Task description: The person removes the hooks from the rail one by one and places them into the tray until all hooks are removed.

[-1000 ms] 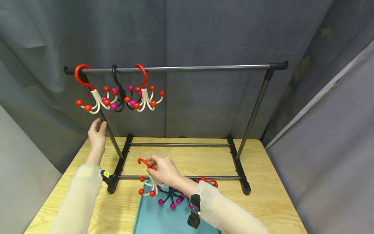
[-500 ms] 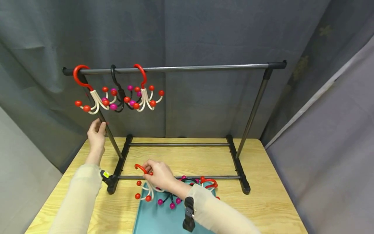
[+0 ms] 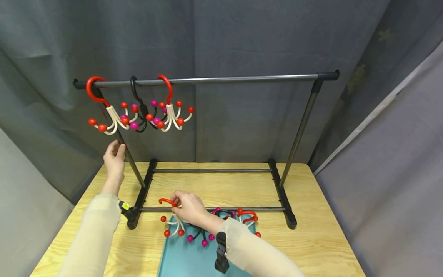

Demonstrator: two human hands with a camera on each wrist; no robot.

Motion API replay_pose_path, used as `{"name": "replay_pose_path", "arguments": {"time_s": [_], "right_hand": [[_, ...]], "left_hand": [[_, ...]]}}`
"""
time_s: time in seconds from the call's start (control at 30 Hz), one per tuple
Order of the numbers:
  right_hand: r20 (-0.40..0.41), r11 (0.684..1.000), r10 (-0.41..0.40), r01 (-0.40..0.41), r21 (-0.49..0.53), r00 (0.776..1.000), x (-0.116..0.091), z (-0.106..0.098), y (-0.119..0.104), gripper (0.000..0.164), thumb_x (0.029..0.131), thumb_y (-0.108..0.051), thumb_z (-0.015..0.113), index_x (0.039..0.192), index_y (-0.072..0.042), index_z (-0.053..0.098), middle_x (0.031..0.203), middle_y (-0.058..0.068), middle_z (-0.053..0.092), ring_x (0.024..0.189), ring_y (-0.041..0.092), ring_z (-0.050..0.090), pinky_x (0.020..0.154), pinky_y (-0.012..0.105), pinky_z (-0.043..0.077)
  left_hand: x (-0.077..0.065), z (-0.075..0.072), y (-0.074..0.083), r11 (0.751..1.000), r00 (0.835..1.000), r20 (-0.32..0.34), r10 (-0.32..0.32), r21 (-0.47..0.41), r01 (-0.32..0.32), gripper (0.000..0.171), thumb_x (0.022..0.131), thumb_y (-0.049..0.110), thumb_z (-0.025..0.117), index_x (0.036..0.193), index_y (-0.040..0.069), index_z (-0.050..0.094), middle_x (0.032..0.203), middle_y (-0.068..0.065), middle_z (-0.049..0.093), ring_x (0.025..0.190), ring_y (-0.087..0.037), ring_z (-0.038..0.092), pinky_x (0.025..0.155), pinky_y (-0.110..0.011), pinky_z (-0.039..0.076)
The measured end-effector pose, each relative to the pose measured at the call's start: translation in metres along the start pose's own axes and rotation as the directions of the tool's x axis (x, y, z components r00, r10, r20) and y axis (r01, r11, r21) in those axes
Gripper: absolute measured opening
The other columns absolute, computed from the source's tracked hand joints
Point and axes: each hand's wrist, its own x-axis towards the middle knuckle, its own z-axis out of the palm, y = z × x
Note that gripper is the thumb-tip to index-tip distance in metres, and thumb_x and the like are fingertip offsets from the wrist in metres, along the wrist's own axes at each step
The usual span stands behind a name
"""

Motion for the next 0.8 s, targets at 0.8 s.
{"name": "replay_pose_path", "arguments": {"time_s": [0.8], "right_hand": [[0.097, 0.985, -0.009, 0.025, -0.168, 0.995, -0.005, 0.005, 0.006, 0.017, 0.081, -0.018, 0.068, 0.096, -0.02, 0.059, 0.085, -0.009, 0.063, 0.078, 0.005, 0.059, 0.063, 0.016, 0.044]], "left_hand": [[-0.01, 0.001, 0.014, 0.999, 0.999, 0.023, 0.039, -0.023, -0.039, 0.029, 0.09, 0.011, 0.053, 0.117, 0.0, 0.056, 0.082, 0.011, 0.058, 0.085, -0.005, 0.05, 0.077, -0.019, 0.036]]}}
